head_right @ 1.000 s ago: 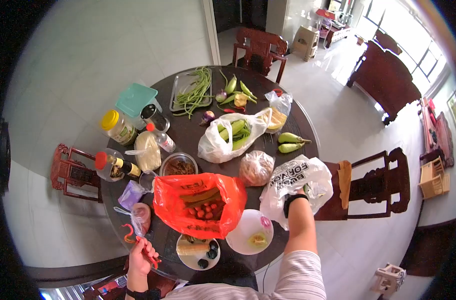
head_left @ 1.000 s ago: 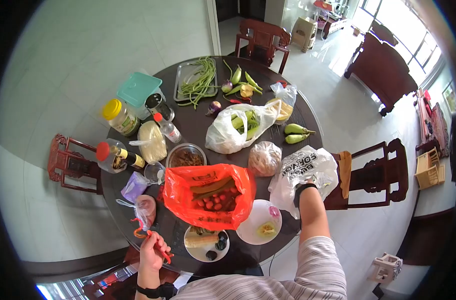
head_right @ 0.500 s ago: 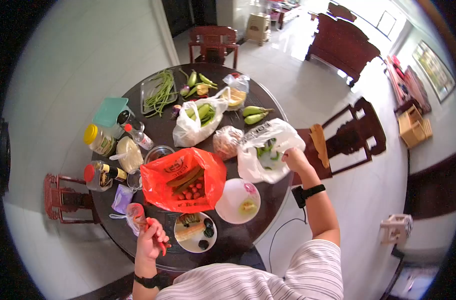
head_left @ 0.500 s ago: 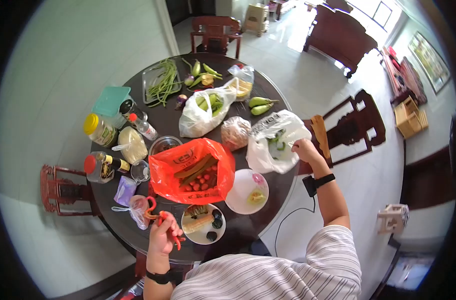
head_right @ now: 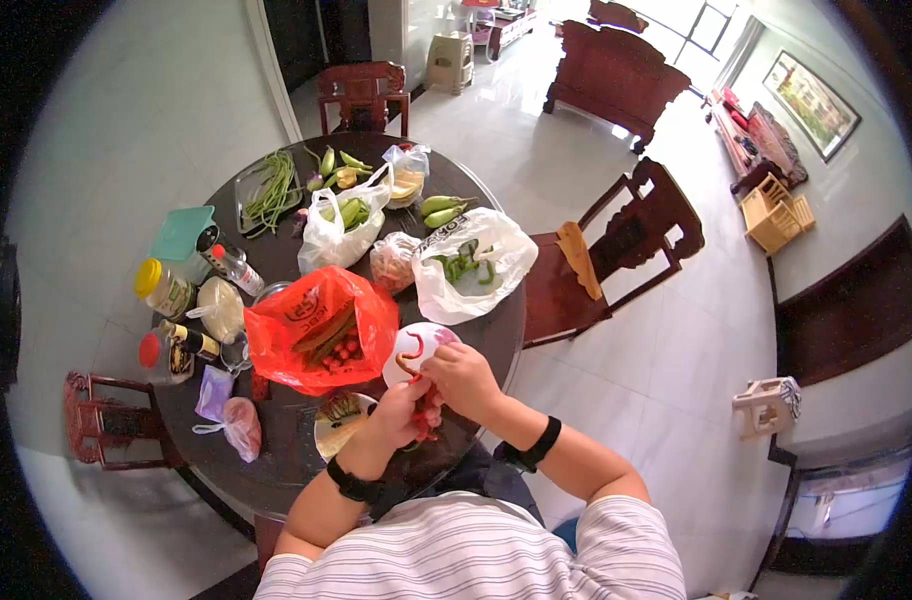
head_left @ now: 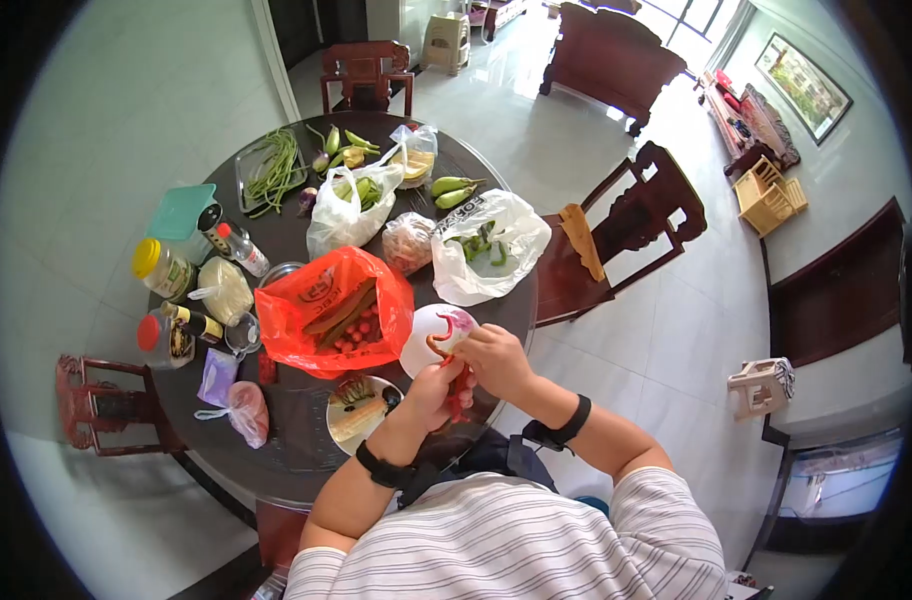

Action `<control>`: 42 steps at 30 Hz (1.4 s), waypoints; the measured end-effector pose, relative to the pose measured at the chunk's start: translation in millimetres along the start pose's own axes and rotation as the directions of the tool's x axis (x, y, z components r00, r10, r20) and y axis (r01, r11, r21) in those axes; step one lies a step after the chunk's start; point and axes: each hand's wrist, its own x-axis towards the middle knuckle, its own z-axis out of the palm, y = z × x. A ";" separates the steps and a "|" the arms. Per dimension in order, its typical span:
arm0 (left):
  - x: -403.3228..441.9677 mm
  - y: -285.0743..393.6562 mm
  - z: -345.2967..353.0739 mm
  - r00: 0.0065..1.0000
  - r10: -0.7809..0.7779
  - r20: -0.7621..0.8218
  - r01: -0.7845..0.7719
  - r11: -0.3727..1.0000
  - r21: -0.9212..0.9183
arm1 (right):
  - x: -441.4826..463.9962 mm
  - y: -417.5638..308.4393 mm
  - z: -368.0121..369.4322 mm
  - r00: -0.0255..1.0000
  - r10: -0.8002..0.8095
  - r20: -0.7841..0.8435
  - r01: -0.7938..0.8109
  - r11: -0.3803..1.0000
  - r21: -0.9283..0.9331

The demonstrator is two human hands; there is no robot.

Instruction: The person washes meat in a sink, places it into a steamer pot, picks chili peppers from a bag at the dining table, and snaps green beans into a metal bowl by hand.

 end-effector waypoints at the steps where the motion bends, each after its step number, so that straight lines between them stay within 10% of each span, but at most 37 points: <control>1: -0.1 0.3 8.8 0.990 0.007 -0.142 -0.002 0.999 0.038 | 1.5 9.7 2.7 0.991 -0.134 0.023 0.135 0.987 -0.086; 3: 9.8 2.3 7.0 0.985 0.042 -0.168 -0.036 0.999 0.037 | 12.8 30.1 1.5 0.950 -0.311 0.006 0.305 0.929 -0.209; 6: 31.3 18.9 6.6 0.970 0.117 -0.214 -0.107 0.993 0.054 | 53.8 92.2 -10.6 0.962 0.193 -0.195 -0.195 0.981 0.009; 9: 59.6 34.3 4.9 0.907 0.306 -0.290 -0.318 0.948 0.006 | 80.8 226.3 8.4 0.952 0.118 0.283 -0.061 0.978 -0.200; 12: 90.1 45.7 11.8 0.820 0.427 -0.380 -0.482 0.874 -0.060 | 127.0 269.1 12.2 0.808 0.429 0.403 -0.260 0.874 -0.410; 18: 144.1 41.2 35.7 0.676 0.492 -0.548 -0.613 0.788 -0.048 | 133.9 370.5 75.7 0.736 0.088 0.671 0.362 0.787 -0.500; 23: 165.3 34.4 42.8 0.539 0.578 -0.613 -0.538 0.796 0.278 | 147.8 350.6 52.4 0.852 -0.058 0.520 0.304 0.864 -0.401; 25: 180.0 36.4 46.5 0.506 0.582 -0.637 -0.413 0.811 0.414 | 166.4 296.0 -7.5 0.604 0.320 0.730 -0.507 0.861 0.042; 28: 213.3 36.4 40.2 0.343 0.875 -0.342 -0.049 0.380 0.924 | 153.3 263.6 -41.6 0.516 0.358 0.778 -0.828 0.441 0.345; 35: 230.1 28.3 46.8 0.448 0.787 -0.423 0.097 0.428 0.899 | 113.6 247.2 -58.5 0.606 0.316 0.730 -0.784 0.392 0.481; 37: 223.6 26.6 47.7 0.528 0.735 -0.425 0.127 0.426 0.896 | 108.8 248.6 -66.9 0.683 0.179 0.708 -0.518 0.802 0.298; 42: 206.1 30.7 39.7 0.784 0.504 -0.362 0.104 0.468 0.878 | 100.9 272.5 -51.9 0.503 0.098 0.859 -0.776 0.489 0.398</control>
